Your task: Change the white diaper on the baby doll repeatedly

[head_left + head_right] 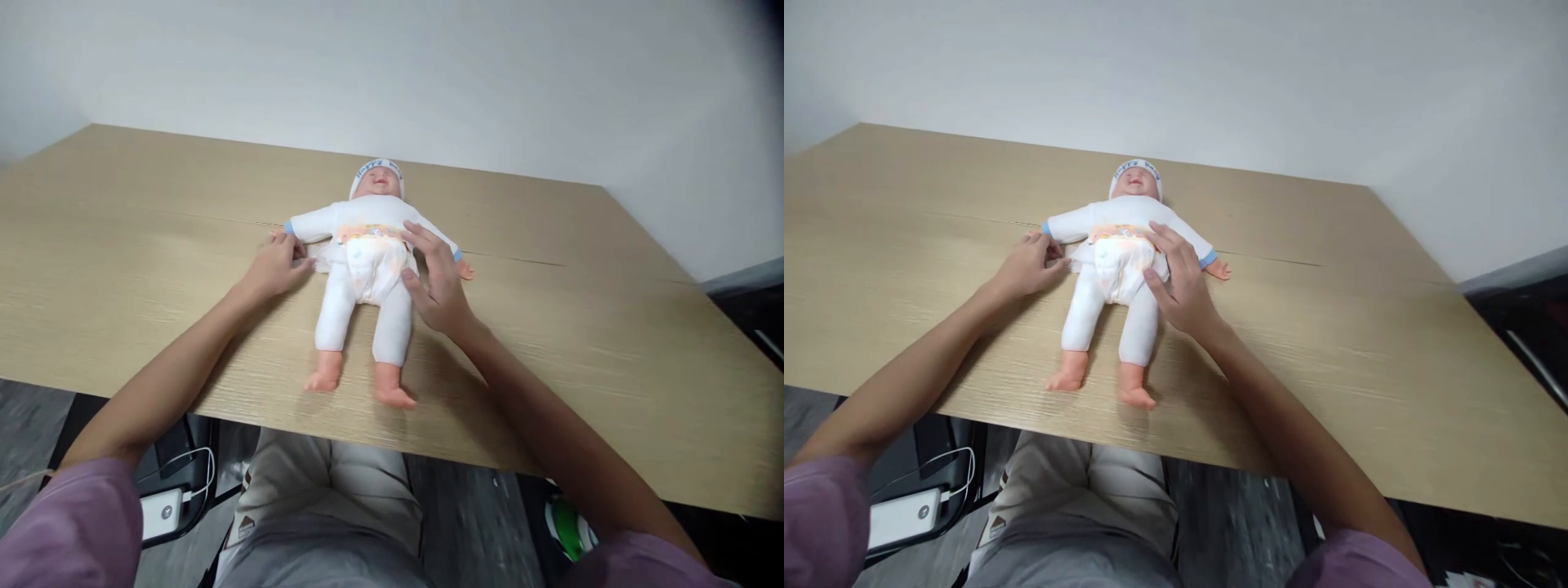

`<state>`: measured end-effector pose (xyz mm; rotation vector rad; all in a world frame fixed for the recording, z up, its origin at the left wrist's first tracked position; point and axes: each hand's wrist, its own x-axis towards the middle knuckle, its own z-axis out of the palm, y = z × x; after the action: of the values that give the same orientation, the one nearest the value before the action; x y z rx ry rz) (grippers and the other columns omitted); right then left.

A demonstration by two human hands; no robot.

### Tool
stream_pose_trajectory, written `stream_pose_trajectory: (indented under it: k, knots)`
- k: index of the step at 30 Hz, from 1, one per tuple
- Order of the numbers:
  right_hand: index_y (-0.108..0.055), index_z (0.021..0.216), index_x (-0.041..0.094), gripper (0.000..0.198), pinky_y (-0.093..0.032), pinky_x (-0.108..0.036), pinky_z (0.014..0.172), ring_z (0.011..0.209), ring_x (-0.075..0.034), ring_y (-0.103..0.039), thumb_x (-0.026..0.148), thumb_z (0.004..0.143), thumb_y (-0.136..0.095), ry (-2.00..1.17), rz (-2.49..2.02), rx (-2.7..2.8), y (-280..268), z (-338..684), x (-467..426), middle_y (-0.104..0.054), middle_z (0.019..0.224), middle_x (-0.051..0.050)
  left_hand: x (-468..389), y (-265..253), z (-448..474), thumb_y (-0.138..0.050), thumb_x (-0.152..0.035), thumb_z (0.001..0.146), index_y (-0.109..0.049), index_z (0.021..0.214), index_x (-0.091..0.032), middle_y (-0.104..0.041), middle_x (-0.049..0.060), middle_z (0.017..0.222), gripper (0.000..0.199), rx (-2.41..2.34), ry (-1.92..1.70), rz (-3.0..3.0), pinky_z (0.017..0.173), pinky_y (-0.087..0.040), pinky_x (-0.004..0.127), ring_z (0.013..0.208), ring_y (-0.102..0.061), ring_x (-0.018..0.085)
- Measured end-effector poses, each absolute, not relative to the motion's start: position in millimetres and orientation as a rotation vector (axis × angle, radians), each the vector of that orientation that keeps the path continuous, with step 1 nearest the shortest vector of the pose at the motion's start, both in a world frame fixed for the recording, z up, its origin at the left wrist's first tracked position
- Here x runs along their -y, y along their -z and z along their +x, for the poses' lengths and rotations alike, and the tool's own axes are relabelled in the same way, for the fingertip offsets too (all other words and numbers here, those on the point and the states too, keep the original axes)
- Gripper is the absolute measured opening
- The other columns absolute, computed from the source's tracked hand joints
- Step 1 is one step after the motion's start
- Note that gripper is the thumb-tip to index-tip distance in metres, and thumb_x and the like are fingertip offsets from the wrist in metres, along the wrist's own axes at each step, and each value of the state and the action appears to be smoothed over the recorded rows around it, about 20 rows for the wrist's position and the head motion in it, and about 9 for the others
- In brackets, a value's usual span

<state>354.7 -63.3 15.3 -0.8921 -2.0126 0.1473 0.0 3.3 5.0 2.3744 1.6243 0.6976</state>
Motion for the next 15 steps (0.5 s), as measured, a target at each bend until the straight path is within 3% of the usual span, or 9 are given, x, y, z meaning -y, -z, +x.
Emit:
stream_pose_trajectory:
  k: [4,9,13,15]
  knots:
    - [-0.062,0.165,0.030,0.054,-0.040,-0.066,0.141,0.165,-0.039,-0.055,0.055,0.118,-0.052,-0.142,-0.892,2.274,-58,322,43,-0.065,0.173,-0.012,-5,-5,1,-0.070,-0.050,0.102,-0.070,0.112,-0.019,-0.077,0.019,0.113,0.033,-1.701,-0.577,2.335,0.106,-0.055,0.056,0.115,-0.069,0.042]
    - [-0.069,0.158,0.017,0.062,-0.051,-0.067,0.126,0.146,-0.046,-0.067,0.052,0.106,-0.068,-0.272,-1.183,2.492,-91,290,-28,-0.075,0.156,-0.022,-11,-2,-4,-0.066,-0.054,0.102,-0.075,0.098,-0.020,-0.078,0.014,0.098,0.035,-1.699,-0.569,2.170,0.092,-0.055,0.047,0.099,-0.071,0.037]
    - [-0.074,0.152,0.023,0.063,-0.060,-0.053,0.108,0.120,-0.037,-0.075,0.042,0.092,-0.080,-0.475,-1.190,2.561,-97,278,-66,-0.081,0.139,-0.014,-16,0,-6,-0.065,-0.053,0.100,-0.081,0.106,-0.020,-0.077,0.009,0.096,0.037,-1.615,-0.712,1.939,0.084,-0.051,0.041,0.091,-0.069,0.030]
    - [-0.076,0.147,0.024,0.058,-0.060,-0.049,0.104,0.112,-0.034,-0.074,0.037,0.090,-0.079,-0.490,-1.158,2.536,-94,274,-71,-0.082,0.132,-0.011,-20,3,-7,-0.067,-0.050,0.096,-0.080,0.099,-0.020,-0.073,0.006,0.089,0.033,-1.548,-0.797,1.838,0.078,-0.046,0.037,0.084,-0.064,0.026]
